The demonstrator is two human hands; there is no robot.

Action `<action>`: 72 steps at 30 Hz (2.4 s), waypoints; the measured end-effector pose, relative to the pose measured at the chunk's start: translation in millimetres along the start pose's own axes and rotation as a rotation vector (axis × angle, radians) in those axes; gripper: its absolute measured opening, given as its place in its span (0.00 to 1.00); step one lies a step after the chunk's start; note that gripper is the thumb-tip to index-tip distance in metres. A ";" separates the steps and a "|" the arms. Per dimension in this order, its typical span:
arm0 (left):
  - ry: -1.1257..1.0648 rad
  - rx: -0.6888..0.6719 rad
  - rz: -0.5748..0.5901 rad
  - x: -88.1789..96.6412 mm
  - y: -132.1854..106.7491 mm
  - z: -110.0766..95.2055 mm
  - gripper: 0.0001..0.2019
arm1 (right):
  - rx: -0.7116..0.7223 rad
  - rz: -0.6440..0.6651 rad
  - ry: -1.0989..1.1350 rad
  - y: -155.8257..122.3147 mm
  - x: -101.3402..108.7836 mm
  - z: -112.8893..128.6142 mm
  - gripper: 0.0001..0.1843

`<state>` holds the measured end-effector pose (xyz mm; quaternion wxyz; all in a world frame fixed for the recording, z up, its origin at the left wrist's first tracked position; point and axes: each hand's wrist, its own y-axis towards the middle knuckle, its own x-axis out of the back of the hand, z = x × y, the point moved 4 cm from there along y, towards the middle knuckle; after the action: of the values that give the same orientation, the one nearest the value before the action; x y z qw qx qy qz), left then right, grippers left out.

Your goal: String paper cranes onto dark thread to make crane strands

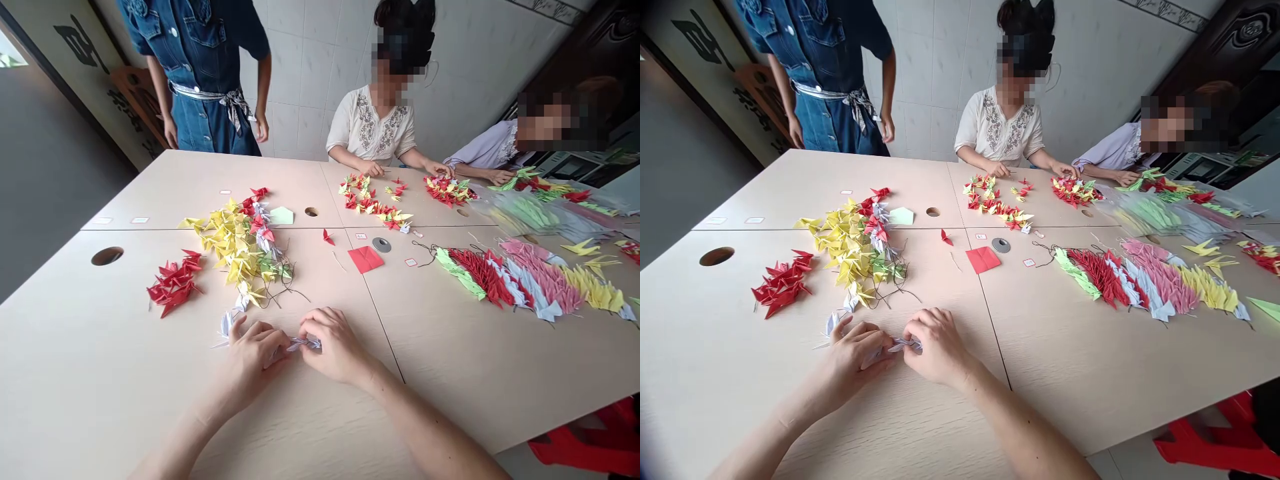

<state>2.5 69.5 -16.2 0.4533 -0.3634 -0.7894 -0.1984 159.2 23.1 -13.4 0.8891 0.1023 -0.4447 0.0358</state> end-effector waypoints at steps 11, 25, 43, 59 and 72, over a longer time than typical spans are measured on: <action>0.067 0.047 -0.124 -3.8 1.1 1.2 0.06 | 0.026 0.043 -0.105 -1.8 7.6 -0.7 0.05; 0.116 0.041 -0.132 -2.7 0.2 1.2 0.06 | 0.083 -0.012 -0.011 -1.9 -7.4 4.3 0.08; 0.153 0.015 -0.114 -1.2 0.8 -1.7 0.08 | 0.152 -0.039 -0.082 -1.7 -6.8 4.9 0.08; 0.139 -0.011 -0.162 0.9 1.9 -5.3 0.07 | 0.101 0.040 -0.185 -4.5 -5.1 2.9 0.08; 0.165 0.013 -0.178 3.6 2.4 -5.8 0.07 | -0.041 0.150 -0.115 -30.9 40.1 3.4 0.24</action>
<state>6.5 68.8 -10.2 0.4996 -0.2714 -0.7798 -0.2619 185.4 -8.9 15.9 0.8589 0.0526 -0.5019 0.0873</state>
